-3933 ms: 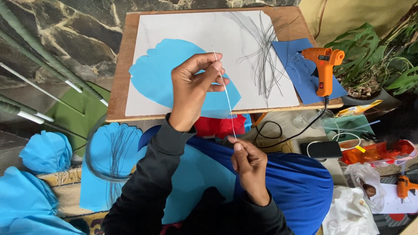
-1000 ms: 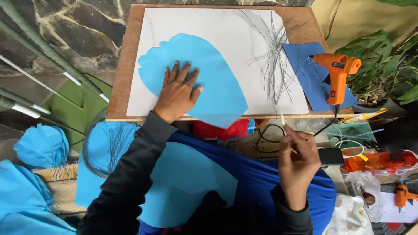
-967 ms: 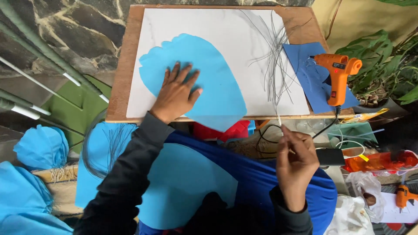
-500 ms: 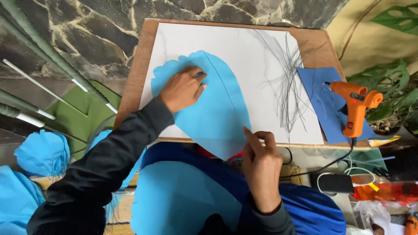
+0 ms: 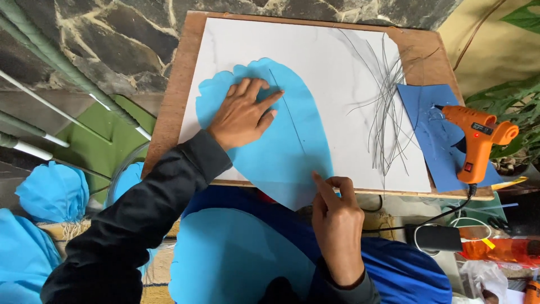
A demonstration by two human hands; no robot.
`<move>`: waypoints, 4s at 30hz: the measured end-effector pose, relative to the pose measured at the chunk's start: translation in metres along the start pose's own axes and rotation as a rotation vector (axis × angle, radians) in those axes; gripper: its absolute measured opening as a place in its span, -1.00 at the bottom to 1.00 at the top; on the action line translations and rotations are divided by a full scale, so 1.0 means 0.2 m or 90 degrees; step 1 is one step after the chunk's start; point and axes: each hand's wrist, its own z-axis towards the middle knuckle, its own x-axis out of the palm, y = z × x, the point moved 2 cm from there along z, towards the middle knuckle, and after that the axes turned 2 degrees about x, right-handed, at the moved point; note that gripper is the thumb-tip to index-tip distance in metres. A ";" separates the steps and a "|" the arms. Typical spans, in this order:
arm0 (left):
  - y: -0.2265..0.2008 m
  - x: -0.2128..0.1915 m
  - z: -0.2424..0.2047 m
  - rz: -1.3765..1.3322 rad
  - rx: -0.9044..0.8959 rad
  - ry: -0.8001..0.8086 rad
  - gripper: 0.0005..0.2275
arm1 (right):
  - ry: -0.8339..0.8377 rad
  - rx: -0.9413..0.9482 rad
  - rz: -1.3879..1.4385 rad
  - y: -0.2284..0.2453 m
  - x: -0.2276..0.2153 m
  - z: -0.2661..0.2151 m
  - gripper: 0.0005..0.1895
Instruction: Using a hot glue gun to attach structural wires to fabric petals for craft assembly.
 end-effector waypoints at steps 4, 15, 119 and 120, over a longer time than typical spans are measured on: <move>0.01 0.02 0.00 -0.006 -0.003 0.010 -0.69 | 0.011 0.009 0.005 0.00 0.00 0.01 -0.66; 0.15 0.13 0.07 -0.034 -0.017 0.083 -0.69 | 0.063 -0.050 -0.088 0.00 0.03 0.14 -0.67; 0.10 0.24 0.17 -0.088 -0.171 0.163 -0.21 | -0.212 0.038 -0.066 -0.64 -0.58 0.04 -0.70; 0.10 0.23 0.16 -0.089 -0.169 0.150 -0.21 | -0.230 0.029 -0.082 -0.73 -0.61 0.09 -0.67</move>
